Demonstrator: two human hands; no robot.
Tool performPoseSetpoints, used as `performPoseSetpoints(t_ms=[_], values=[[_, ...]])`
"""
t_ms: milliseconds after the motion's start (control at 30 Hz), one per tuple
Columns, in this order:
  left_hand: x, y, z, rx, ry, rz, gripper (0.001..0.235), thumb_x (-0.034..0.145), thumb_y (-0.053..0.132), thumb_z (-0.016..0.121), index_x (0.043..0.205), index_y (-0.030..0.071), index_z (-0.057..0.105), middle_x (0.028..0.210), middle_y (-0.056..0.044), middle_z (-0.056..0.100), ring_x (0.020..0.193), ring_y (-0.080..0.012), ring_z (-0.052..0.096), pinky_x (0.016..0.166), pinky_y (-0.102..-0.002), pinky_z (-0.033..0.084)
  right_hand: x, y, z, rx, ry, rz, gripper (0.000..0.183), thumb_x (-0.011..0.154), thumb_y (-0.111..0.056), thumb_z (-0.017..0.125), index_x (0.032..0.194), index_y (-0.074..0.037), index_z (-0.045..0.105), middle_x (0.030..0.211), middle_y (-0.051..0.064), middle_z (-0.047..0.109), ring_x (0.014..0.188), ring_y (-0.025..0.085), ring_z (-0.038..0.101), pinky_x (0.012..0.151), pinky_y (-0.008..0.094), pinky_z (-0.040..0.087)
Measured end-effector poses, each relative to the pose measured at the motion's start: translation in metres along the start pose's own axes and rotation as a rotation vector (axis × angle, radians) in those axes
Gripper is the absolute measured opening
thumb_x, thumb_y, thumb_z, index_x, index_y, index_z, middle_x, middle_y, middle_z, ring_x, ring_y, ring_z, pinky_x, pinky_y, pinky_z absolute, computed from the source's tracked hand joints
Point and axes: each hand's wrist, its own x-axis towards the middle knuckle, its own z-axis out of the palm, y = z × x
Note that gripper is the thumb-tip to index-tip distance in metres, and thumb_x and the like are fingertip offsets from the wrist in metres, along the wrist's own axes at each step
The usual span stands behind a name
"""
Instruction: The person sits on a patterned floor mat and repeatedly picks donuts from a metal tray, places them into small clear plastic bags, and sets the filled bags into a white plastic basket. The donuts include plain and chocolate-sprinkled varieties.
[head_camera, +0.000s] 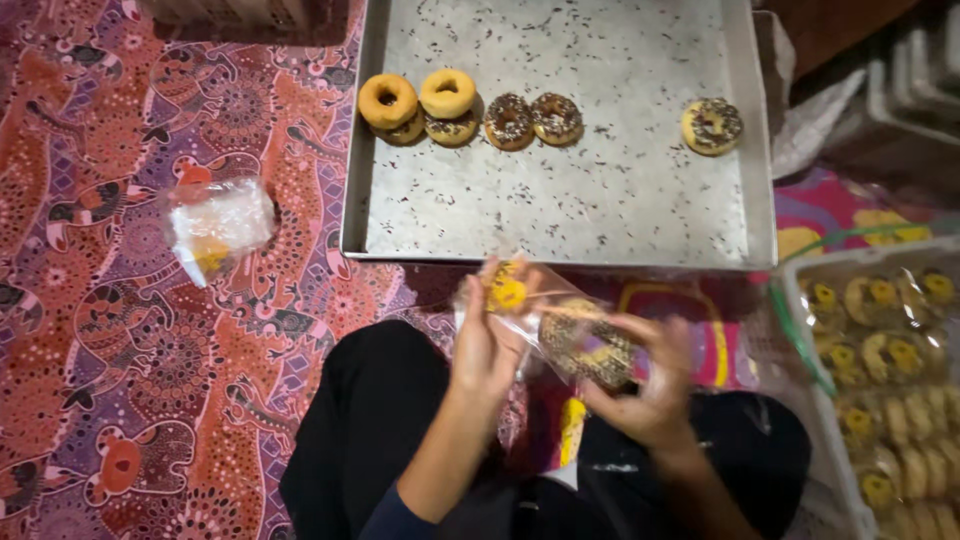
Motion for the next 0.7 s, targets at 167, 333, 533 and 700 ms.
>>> performPoseSetpoints(t_ms=[167,333,533,700], values=[[-0.04,-0.018,0.009,0.257,0.064,0.042,0.052,0.094,0.018,0.058,0.145,0.017,0.045,0.137,-0.004,0.064,0.124,-0.021,0.064,0.101,-0.042,0.056,-0.009,-0.035,0.004,-0.098,-0.069,0.077,0.124,0.077,-0.008,0.087,0.164,-0.01,-0.001,0.146,0.027,0.053,0.13,0.033,0.062,0.112,0.046,0.048],[-0.058,-0.066,0.007,0.016,0.058,0.006,0.04,0.103,0.018,0.058,0.138,-0.001,0.051,0.119,-0.014,0.069,0.106,-0.0251,0.07,0.092,-0.04,0.06,0.001,-0.063,0.016,-0.486,0.06,0.089,0.106,0.078,-0.006,0.084,0.161,0.002,0.02,0.15,0.025,0.054,0.14,0.042,0.052,0.122,0.057,0.028],[-0.048,-0.055,-0.037,0.181,0.002,0.009,0.047,0.097,0.015,0.059,0.141,0.007,0.047,0.117,-0.016,0.069,0.103,-0.0297,0.07,0.088,-0.043,0.06,-0.029,-0.069,0.004,-0.569,0.151,0.028,0.063,0.085,-0.019,0.081,0.14,-0.002,0.056,0.128,0.012,0.069,0.127,0.03,0.061,0.123,0.051,0.034],[-0.068,-0.05,-0.07,0.738,-0.154,-0.028,0.085,0.101,0.016,0.064,0.149,0.038,-0.003,0.13,-0.02,0.07,0.109,-0.027,0.071,0.088,-0.035,0.055,-0.026,-0.055,-0.007,-0.406,-0.186,0.093,0.024,0.092,-0.017,0.074,0.116,-0.014,0.074,0.114,0.01,0.075,0.107,0.026,0.071,0.094,0.04,0.055]])
